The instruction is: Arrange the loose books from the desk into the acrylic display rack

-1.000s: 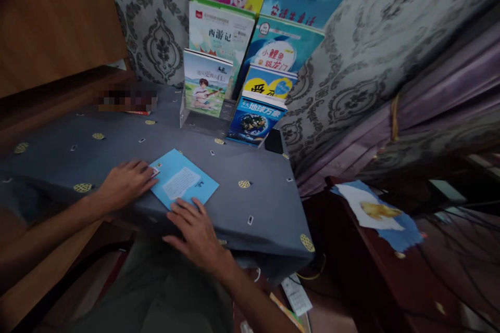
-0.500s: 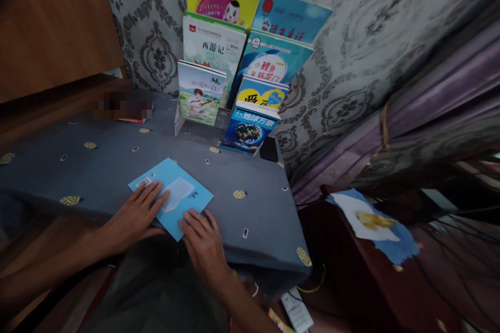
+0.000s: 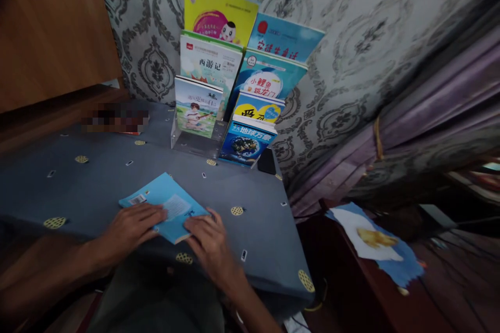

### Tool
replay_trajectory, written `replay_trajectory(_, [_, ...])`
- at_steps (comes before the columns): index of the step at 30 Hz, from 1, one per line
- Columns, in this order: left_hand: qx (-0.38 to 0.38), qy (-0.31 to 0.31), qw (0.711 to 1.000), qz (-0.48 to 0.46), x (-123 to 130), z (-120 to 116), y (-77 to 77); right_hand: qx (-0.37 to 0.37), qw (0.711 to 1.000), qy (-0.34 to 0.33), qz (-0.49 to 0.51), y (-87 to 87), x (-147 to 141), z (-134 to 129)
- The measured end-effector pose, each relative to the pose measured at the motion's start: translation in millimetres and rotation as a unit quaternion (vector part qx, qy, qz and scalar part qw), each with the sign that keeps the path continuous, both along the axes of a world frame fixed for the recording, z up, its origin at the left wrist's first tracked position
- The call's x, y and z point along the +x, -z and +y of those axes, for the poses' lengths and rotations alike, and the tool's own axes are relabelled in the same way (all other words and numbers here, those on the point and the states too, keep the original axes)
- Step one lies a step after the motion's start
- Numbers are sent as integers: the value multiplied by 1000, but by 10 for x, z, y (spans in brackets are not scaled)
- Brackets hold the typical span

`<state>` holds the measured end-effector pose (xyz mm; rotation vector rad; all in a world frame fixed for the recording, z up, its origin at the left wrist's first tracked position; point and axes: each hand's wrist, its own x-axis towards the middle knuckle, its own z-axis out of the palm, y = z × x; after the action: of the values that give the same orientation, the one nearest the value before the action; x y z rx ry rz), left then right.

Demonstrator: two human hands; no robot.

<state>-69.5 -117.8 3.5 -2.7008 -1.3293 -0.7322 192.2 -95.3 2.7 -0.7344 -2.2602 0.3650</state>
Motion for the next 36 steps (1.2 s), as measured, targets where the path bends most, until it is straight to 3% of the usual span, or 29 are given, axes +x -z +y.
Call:
replay_trajectory(4, [-58,-6,992,-112,25,114,-224,-96,992,16,75,41,79,300])
replay_trajectory(8, [-160,-54,959,-229,23,184,-522,-270,950,47,152,-20,81,480])
replay_trajectory(11, [-216,-103,907,-347,34,277,-745,-340,916,41,208,-130,6,585])
replay_trajectory(14, [-249,-135,822,-495,111,446,-897,-375,893,3,250,-266,-107,689])
replay_trajectory(16, [-274,-133,747,-591,179,594,-913,-390,882,-10,263,-350,-175,752])
replay_trajectory(18, [-306,-124,680,-654,216,752,-836,-401,874,-1,275,-397,-219,811])
replay_trajectory(19, [-323,-124,659,-668,213,829,-763,-407,869,7,281,-395,-232,840])
replay_trajectory(21, [-364,-134,646,-658,156,967,-573,-431,857,18,282,-333,-239,900])
replay_trajectory(23, [-404,-147,675,-600,43,1077,-363,-459,846,34,270,-212,-226,955])
replay_trajectory(25, [-420,-159,732,-512,-101,1162,-189,-478,847,62,225,-88,-194,994])
replay_trajectory(28, [-331,-192,833,-400,-293,1250,-64,-468,873,107,92,-14,-125,1012])
replay_trajectory(30, [-237,-201,895,-320,-357,1281,-62,-404,903,149,-9,-56,-87,1004])
replay_trajectory(32, [-163,-182,940,-237,-351,1291,-88,-303,926,205,-94,-138,-85,987])
replay_trajectory(34, [-121,-155,965,-171,-286,1283,-107,-218,934,239,-149,-219,-147,967])
replay_trajectory(36, [-103,-142,977,-121,-198,1263,-98,-171,944,227,-167,-273,-284,955])
